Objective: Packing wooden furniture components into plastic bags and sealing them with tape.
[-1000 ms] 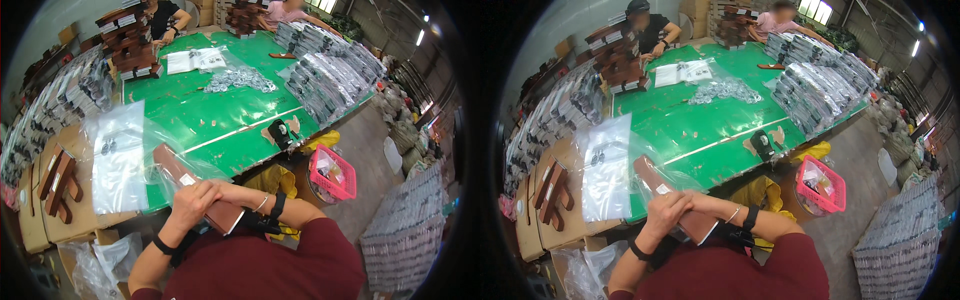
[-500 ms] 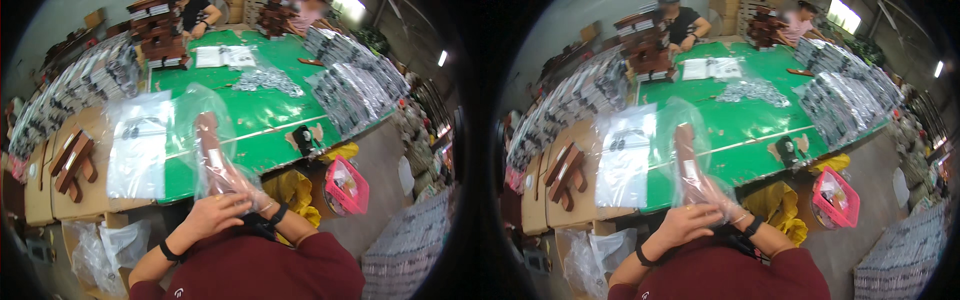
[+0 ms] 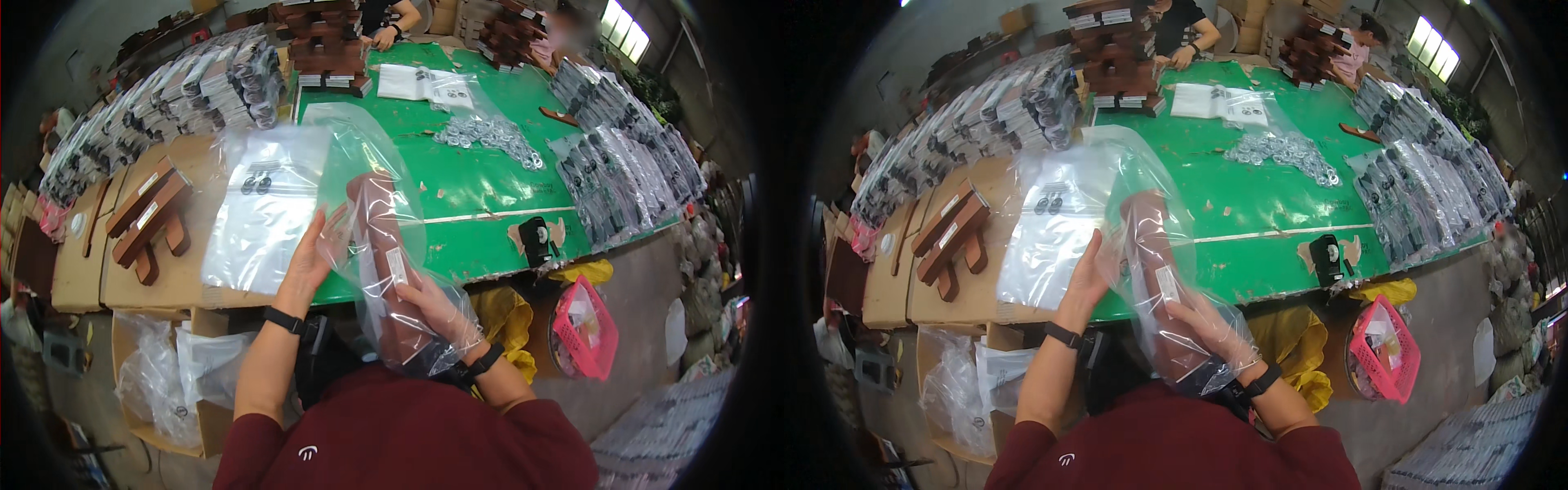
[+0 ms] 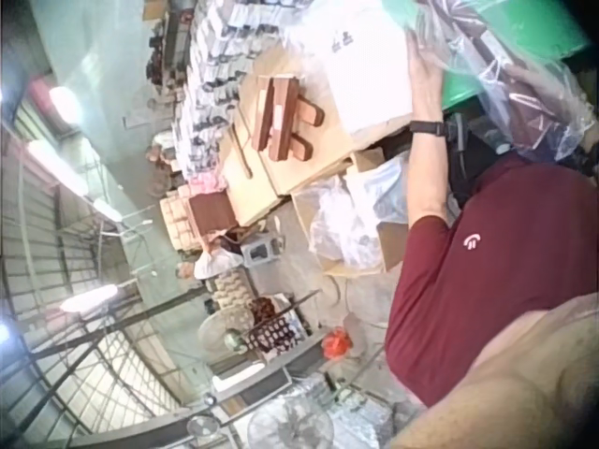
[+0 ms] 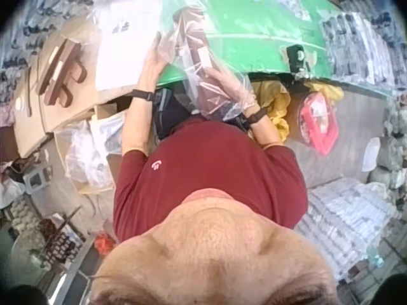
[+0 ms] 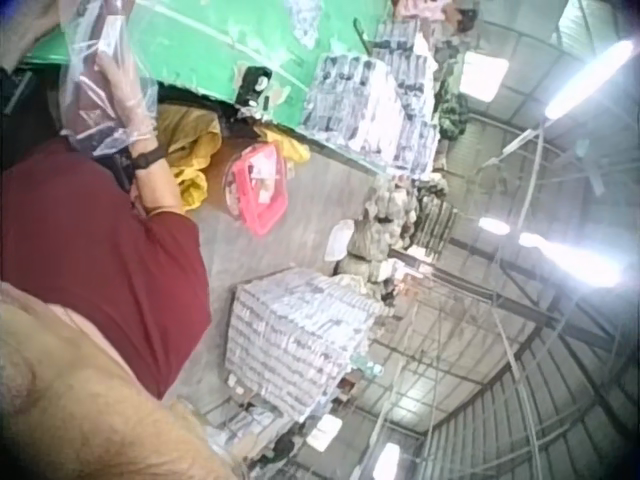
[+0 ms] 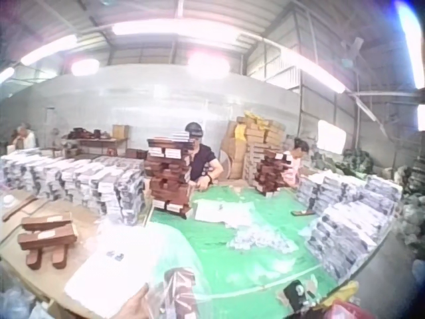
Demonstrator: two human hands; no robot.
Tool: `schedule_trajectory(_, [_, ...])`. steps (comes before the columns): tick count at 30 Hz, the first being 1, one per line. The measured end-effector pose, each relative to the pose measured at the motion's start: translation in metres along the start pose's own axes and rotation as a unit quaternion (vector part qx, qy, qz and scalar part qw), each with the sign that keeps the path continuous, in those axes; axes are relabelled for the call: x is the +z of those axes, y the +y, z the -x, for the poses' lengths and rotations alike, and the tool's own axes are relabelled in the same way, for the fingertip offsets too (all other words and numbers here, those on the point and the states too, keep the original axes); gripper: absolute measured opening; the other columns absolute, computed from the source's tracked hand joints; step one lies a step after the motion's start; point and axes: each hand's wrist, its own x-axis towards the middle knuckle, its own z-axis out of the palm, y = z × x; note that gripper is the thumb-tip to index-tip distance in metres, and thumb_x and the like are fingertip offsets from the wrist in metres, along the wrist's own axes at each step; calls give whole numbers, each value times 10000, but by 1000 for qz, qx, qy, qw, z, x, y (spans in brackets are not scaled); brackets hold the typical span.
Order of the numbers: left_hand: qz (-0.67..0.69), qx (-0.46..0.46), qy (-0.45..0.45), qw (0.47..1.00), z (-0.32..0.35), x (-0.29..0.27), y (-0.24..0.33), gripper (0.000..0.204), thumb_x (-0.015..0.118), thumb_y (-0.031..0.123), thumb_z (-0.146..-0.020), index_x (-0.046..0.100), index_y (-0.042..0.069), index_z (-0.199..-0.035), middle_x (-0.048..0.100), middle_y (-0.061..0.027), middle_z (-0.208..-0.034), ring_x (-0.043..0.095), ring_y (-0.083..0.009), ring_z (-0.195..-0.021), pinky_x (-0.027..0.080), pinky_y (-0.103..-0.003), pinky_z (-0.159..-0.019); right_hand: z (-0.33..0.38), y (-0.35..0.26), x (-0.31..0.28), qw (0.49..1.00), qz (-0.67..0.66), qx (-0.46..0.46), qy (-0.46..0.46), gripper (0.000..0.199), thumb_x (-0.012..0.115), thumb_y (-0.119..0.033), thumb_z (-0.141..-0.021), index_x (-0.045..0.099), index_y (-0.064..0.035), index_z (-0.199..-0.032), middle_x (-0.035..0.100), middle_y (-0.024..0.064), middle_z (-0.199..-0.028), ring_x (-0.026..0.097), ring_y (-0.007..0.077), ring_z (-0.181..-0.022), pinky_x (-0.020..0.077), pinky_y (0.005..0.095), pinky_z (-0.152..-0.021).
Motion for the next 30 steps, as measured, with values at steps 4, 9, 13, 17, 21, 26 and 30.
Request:
schedule_trajectory(4, [-248,102,45,962,7,74,11,954,774,186,-872,170,45,-1597,427,-215,-1481,510,-263,-1288,451,-392,-1044,-1,7,-7,997,48,64,-5,596,652,-226,-967,429,8,-1468,575,71,-1319,534,125,-1176,448,294,-1008])
schedule_trajectory(9, [-416,228,129,871,-4,87,9,1211,862,126,-728,27,10,-1597,407,-243,-1476,499,-279,-1283,447,-376,-1046,-9,13,0,985,162,-49,-36,587,682,-256,-953,468,13,-1428,614,78,-1272,565,132,-1141,448,300,-1003])
schedule_trajectory(13, [-368,144,67,916,21,90,-27,1271,884,138,-700,-11,-11,-1590,409,-221,-1484,473,-276,-1314,419,-373,-1074,-21,15,-7,989,144,-3,24,597,712,-292,-928,491,-5,-1403,612,107,-1256,578,179,-1139,473,324,-967])
schedule_trajectory(17, [-383,61,24,921,43,78,-14,1164,847,144,-767,41,2,-1595,426,-185,-1483,491,-266,-1313,392,-368,-1106,-19,17,-12,999,35,21,29,523,737,-276,-917,543,-14,-1325,637,82,-1155,615,156,-1022,516,299,-858])
schedule_trajectory(21, [-224,57,36,972,37,54,20,1067,810,133,-817,88,21,-1594,444,-163,-1476,496,-249,-1319,399,-367,-1110,-15,22,-20,998,6,57,9,474,746,-287,-911,569,-9,-1252,642,72,-1093,618,139,-949,526,284,-801])
schedule_trajectory(26, [-225,109,50,967,23,69,16,861,802,164,-843,304,66,-1538,602,-100,-1269,582,-195,-1167,460,-362,-1025,-18,21,-11,998,22,51,-6,504,756,-296,-902,565,0,-1262,649,82,-1096,630,170,-971,522,312,-833])
schedule_trajectory(30, [-288,122,85,946,12,75,-5,777,834,123,-785,413,21,-1430,603,-86,-1228,612,-199,-1080,509,-337,-924,-28,29,-13,980,199,23,16,575,771,-300,-889,548,6,-1321,659,108,-1170,629,206,-1040,511,348,-887])
